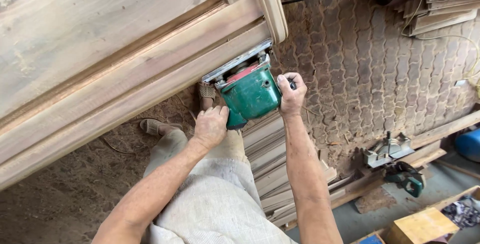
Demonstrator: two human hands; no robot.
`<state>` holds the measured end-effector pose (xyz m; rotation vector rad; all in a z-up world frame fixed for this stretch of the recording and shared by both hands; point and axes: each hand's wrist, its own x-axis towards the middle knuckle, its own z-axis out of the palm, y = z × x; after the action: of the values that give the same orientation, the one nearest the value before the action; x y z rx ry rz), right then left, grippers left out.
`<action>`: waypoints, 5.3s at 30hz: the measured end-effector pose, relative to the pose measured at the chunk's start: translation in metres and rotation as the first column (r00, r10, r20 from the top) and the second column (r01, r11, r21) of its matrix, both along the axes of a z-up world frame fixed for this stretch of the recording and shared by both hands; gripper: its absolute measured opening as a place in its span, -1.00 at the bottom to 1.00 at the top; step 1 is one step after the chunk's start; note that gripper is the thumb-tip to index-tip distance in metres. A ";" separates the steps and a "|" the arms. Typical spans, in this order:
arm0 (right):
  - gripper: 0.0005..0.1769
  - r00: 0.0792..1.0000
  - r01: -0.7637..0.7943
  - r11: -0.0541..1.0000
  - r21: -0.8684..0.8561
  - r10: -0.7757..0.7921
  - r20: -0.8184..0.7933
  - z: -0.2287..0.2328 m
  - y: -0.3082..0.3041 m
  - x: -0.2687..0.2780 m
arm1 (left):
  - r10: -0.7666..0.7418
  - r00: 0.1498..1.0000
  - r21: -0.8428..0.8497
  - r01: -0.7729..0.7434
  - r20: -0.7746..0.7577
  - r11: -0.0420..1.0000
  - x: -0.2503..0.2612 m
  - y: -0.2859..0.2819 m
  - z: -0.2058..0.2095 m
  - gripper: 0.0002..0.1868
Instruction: Sanding the surface and edges of a wooden door using an electric sander and a hand sanding block.
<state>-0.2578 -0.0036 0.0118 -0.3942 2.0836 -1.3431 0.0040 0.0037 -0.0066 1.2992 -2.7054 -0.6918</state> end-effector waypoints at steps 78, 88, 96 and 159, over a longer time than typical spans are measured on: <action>-0.71 0.995 -0.079 0.991 -0.110 0.084 0.048 0.013 -0.005 0.025 | -0.035 0.998 0.009 0.036 -0.058 0.999 0.035 -0.011 0.033 -0.59; -0.74 0.987 0.049 0.996 -0.076 -0.036 0.157 -0.004 0.022 0.168 | -0.065 0.996 0.056 0.061 0.062 0.997 0.176 0.022 0.020 -0.85; -0.70 0.994 0.046 0.986 -0.158 -0.031 0.100 0.007 0.006 0.133 | -0.032 0.999 -0.018 0.033 0.020 0.999 0.142 0.020 0.001 -0.71; -0.74 0.995 0.099 0.994 -0.042 -0.097 0.034 0.060 -0.053 0.105 | 0.012 1.000 0.072 -0.010 -0.017 0.997 0.117 -0.050 0.096 -0.71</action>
<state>-0.1525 -0.0562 0.0714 -0.2903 2.0732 -1.4449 0.1206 -0.0466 0.0894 1.3156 -2.6813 -0.8018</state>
